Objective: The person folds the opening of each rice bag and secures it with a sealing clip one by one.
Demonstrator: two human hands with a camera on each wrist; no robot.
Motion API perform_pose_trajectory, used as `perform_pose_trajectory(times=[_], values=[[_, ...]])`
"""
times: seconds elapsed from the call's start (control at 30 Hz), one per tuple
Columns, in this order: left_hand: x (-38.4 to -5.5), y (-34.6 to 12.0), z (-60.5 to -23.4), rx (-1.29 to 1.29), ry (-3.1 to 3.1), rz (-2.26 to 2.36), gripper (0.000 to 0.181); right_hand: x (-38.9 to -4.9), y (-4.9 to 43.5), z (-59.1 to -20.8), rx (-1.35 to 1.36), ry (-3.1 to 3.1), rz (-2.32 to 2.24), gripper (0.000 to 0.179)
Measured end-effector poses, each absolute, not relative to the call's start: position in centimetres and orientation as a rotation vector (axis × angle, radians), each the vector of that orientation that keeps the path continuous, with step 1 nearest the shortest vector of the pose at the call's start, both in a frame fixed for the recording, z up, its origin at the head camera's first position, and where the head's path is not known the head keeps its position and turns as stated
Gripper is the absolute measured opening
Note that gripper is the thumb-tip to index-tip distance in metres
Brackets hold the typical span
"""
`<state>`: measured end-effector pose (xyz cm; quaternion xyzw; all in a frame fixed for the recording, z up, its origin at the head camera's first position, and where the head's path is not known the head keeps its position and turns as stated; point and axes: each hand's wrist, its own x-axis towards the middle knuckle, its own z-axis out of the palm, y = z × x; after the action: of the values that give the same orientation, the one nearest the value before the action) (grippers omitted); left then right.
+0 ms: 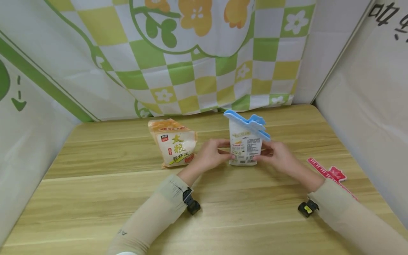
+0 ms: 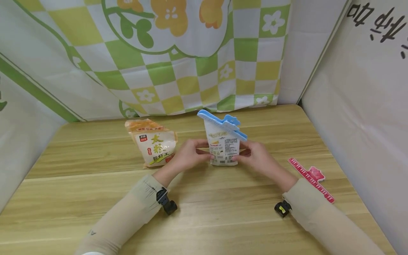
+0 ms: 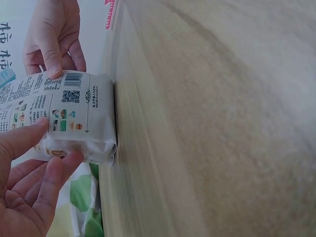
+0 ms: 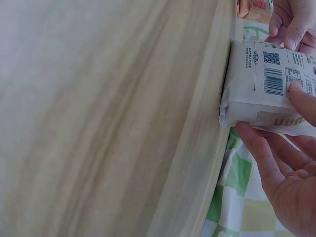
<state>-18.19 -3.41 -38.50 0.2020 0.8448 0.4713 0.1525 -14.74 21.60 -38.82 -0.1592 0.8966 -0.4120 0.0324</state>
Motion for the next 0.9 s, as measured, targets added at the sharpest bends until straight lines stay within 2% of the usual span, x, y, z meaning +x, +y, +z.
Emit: perform_pose_trajectory(times=[0.9], values=[[-20.1, -2.2, -38.8, 0.489, 2.447, 1.431, 0.053, -17.5, 22.3, -38.9, -0.507, 2.742, -1.309, 0.047]])
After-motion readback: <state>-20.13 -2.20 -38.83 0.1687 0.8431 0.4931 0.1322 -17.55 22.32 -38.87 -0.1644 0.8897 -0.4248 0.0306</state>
